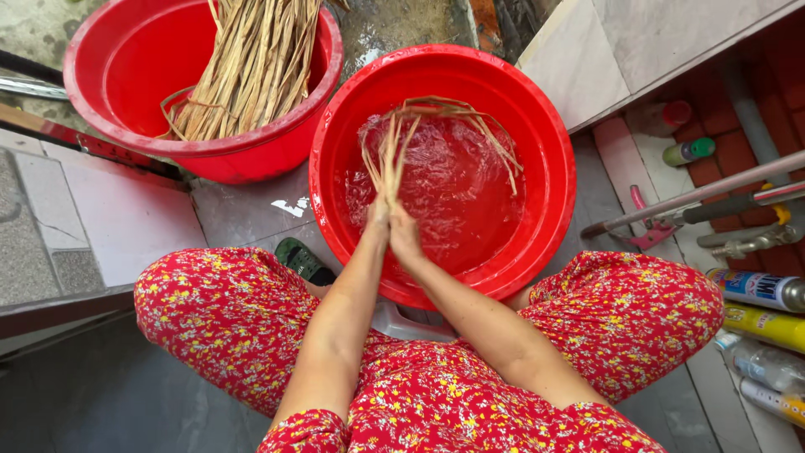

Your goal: The person sits on the ground beside red plastic basins and ties dried palm leaf strips into bundles using strips of the same leaf, pulling and knotting the ties by hand. They then carry the tied bundles to a rack, lean them against it, and return to soak individual leaf strips in a basin of water.

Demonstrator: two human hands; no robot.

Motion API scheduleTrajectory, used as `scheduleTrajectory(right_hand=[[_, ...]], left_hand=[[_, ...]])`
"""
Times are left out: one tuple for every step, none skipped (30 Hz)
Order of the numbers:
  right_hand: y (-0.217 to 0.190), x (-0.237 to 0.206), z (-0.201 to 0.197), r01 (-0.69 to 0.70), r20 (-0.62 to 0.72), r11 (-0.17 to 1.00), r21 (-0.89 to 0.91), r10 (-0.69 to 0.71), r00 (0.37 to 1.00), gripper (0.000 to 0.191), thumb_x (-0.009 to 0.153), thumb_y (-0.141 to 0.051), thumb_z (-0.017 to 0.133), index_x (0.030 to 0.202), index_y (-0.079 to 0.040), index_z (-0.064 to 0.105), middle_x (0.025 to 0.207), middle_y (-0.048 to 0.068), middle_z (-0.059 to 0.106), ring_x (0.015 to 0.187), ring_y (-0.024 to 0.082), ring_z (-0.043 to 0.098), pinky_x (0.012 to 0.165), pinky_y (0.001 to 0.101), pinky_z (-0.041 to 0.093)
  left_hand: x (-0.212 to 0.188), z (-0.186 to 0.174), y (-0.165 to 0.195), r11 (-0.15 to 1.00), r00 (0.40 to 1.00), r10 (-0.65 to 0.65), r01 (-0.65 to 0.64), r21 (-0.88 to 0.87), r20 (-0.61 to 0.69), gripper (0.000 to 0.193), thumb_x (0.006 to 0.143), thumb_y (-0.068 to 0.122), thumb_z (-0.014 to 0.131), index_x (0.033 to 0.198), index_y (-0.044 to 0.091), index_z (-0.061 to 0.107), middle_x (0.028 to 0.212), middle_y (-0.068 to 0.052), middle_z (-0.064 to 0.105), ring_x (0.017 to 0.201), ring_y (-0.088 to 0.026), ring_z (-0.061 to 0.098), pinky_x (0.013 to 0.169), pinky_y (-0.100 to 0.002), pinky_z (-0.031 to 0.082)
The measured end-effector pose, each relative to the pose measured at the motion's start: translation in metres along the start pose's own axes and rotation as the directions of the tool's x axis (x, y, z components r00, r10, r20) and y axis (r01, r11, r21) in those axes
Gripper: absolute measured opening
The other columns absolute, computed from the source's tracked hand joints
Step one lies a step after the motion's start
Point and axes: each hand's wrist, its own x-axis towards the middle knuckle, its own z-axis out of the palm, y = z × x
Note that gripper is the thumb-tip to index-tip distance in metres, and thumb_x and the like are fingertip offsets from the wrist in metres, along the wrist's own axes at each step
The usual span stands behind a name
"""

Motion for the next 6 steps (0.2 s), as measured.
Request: scheduleTrajectory(right_hand=[[0.003, 0.002, 0.004, 0.274, 0.007, 0.961, -0.027, -0.274, 0.962, 0.037, 0.115, -0.012, 0.048, 0.147, -0.003, 0.063, 0.133, 0.023, 0.070, 0.120, 0.028, 0.065, 0.095, 0.0444, 0.052], [0.007, 0.007, 0.002, 0.141, 0.003, 0.987, -0.073, -0.141, 0.990, 0.038, 0.111, -0.014, 0.047, 0.144, -0.007, 0.064, 0.127, 0.019, 0.071, 0.107, 0.025, 0.066, 0.085, 0.0420, 0.053], [0.012, 0.011, -0.003, 0.003, 0.002, 0.993, -0.117, -0.002, 1.000, 0.039, 0.107, -0.015, 0.045, 0.140, -0.011, 0.066, 0.120, 0.015, 0.073, 0.094, 0.021, 0.068, 0.075, 0.0396, 0.054], [0.013, 0.014, -0.011, -0.138, -0.001, 0.977, -0.162, 0.139, 0.990, 0.040, 0.104, -0.017, 0.043, 0.136, -0.015, 0.067, 0.114, 0.012, 0.074, 0.082, 0.017, 0.070, 0.066, 0.0373, 0.056], [0.013, 0.018, -0.021, -0.227, 0.006, 0.961, -0.156, 0.230, 0.973, 0.039, 0.104, -0.019, 0.045, 0.137, -0.017, 0.066, 0.111, 0.013, 0.075, 0.081, 0.018, 0.069, 0.066, 0.0376, 0.055], [0.019, 0.018, -0.035, -0.233, -0.002, 0.960, -0.157, 0.236, 0.972, 0.039, 0.104, -0.019, 0.045, 0.137, -0.017, 0.066, 0.111, 0.013, 0.075, 0.081, 0.018, 0.069, 0.066, 0.0376, 0.055]], left_hand=[[0.004, -0.001, 0.007, 0.999, 0.996, 0.038, -0.036, 0.020, -0.079, 0.048, 0.099, 0.056, 0.053, 0.112, 0.013, 0.070, 0.102, -0.008, 0.071, 0.087, -0.023, 0.067, 0.073, -0.041, 0.056], [0.005, 0.003, 0.006, 1.000, 0.998, 0.022, -0.021, 0.008, -0.053, 0.050, 0.101, 0.055, 0.057, 0.114, 0.009, 0.070, 0.100, -0.010, 0.069, 0.085, -0.024, 0.065, 0.071, -0.042, 0.054], [0.004, 0.007, -0.002, 1.000, 1.000, 0.004, -0.004, -0.005, -0.031, 0.052, 0.103, 0.055, 0.062, 0.115, 0.005, 0.070, 0.099, -0.011, 0.067, 0.084, -0.025, 0.063, 0.069, -0.042, 0.052], [0.001, 0.009, -0.010, 1.000, 1.000, -0.016, 0.016, -0.020, -0.010, 0.054, 0.105, 0.054, 0.067, 0.117, 0.002, 0.070, 0.097, -0.013, 0.066, 0.082, -0.026, 0.060, 0.067, -0.043, 0.051], [0.000, 0.012, -0.016, 0.997, 0.995, -0.076, 0.074, 0.030, 0.062, 0.056, 0.103, 0.055, 0.065, 0.122, 0.002, 0.067, 0.103, -0.014, 0.067, 0.087, -0.027, 0.063, 0.071, -0.044, 0.053], [-0.001, 0.016, -0.023, 0.987, 0.981, -0.143, 0.132, 0.087, 0.134, 0.059, 0.100, 0.055, 0.063, 0.128, 0.002, 0.064, 0.109, -0.014, 0.069, 0.092, -0.028, 0.066, 0.075, -0.045, 0.056]])
